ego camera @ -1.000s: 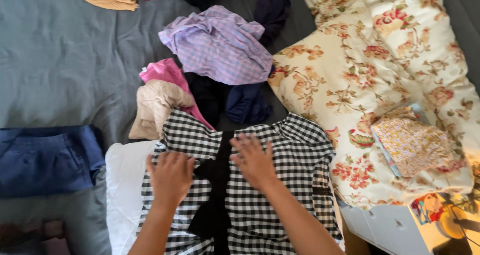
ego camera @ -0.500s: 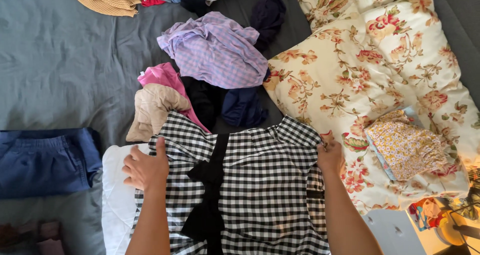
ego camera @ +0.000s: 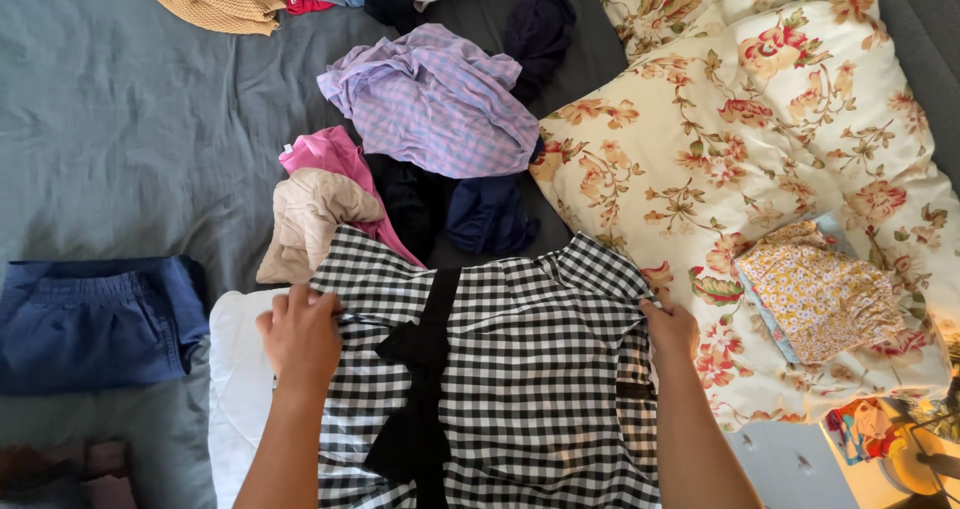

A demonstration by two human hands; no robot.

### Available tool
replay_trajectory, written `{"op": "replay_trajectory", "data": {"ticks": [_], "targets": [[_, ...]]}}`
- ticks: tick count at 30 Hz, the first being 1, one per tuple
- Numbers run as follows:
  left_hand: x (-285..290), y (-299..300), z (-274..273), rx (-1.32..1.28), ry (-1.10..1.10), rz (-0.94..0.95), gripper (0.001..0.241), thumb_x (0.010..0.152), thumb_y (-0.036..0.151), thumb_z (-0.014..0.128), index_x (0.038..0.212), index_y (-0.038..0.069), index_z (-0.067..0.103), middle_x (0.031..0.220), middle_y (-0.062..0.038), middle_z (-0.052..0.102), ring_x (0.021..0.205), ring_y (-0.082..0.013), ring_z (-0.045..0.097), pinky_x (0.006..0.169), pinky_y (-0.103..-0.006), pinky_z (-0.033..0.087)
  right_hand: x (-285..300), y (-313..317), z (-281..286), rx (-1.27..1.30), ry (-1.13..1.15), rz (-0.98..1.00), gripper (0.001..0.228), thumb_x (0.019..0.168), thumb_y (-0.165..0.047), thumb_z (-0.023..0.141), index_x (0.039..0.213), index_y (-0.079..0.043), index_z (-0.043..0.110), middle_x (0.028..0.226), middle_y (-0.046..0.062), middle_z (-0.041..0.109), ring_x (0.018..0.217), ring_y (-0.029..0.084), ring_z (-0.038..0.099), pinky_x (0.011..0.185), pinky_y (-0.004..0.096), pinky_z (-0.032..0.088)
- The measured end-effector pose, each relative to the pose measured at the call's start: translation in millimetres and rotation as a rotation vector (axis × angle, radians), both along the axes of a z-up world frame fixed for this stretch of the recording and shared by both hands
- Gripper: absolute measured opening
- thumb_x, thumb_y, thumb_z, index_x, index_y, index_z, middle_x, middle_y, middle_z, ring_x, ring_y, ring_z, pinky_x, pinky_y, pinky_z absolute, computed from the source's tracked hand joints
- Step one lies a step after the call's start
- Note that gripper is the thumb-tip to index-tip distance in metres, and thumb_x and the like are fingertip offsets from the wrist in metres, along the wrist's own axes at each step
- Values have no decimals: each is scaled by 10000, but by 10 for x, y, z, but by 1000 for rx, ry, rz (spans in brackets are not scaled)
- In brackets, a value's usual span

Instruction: The person folds a floral patterned cloth, a black and white checkered shirt, and a purple plaid shirt on a white pillow placed on a bed. The person places the folded items onto a stack on a nearby dresser.

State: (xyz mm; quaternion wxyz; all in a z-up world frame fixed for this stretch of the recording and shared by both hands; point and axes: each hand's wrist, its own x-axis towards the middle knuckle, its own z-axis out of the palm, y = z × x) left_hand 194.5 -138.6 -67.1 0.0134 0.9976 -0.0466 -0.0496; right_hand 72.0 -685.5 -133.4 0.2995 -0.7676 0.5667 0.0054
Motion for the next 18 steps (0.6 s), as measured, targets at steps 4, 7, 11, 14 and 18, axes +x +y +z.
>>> {"op": "replay_trajectory", "data": {"ticks": [4, 7, 11, 14, 18], "targets": [[-103, -43, 124, -106, 52, 185, 179, 918, 226, 679, 1047, 267, 795, 1253, 29, 619, 1239, -242, 536, 1023, -482, 387, -121, -126, -268, 53, -192, -60, 509, 756, -305, 886, 1097, 35, 722, 1012, 171, 743, 907, 243, 692, 813, 379, 550], [-34, -51, 86, -265, 76, 407, 230, 926, 405, 687, 962, 217, 814, 1284, -21, 612, 1233, -285, 519, 976, -543, 368, -144, -167, -216, 130, -303, -86, 469, 737, -250, 902, 1067, 11, 694, 939, 118, 726, 818, 191, 670, 711, 328, 543], [96, -42, 62, -213, 236, 614, 473, 889, 595, 732, 1058, 154, 752, 1230, -57, 694, 1232, -312, 577, 983, -535, 409, -163, -109, 74, 429, -131, -192, 368, 789, -315, 882, 896, -62, 637, 706, 26, 511, 558, 150, 431, 461, 312, 298], [173, 9, 67, -187, 348, 690, 652, 799, 644, 796, 1190, 136, 679, 1192, -83, 733, 1184, -322, 636, 968, -507, 439, -159, 52, 385, 564, -78, -246, 387, 817, -338, 868, 808, -81, 578, 618, 12, 447, 463, 142, 363, 375, 300, 225], [201, 95, 211, -265, 508, 736, 629, 771, 608, 814, 1194, 148, 742, 1163, -89, 771, 1135, -301, 692, 970, -470, 459, -258, 65, 416, 727, -203, -318, 333, 823, -296, 850, 805, -127, 563, 616, -16, 485, 462, 94, 413, 367, 242, 228]]}}
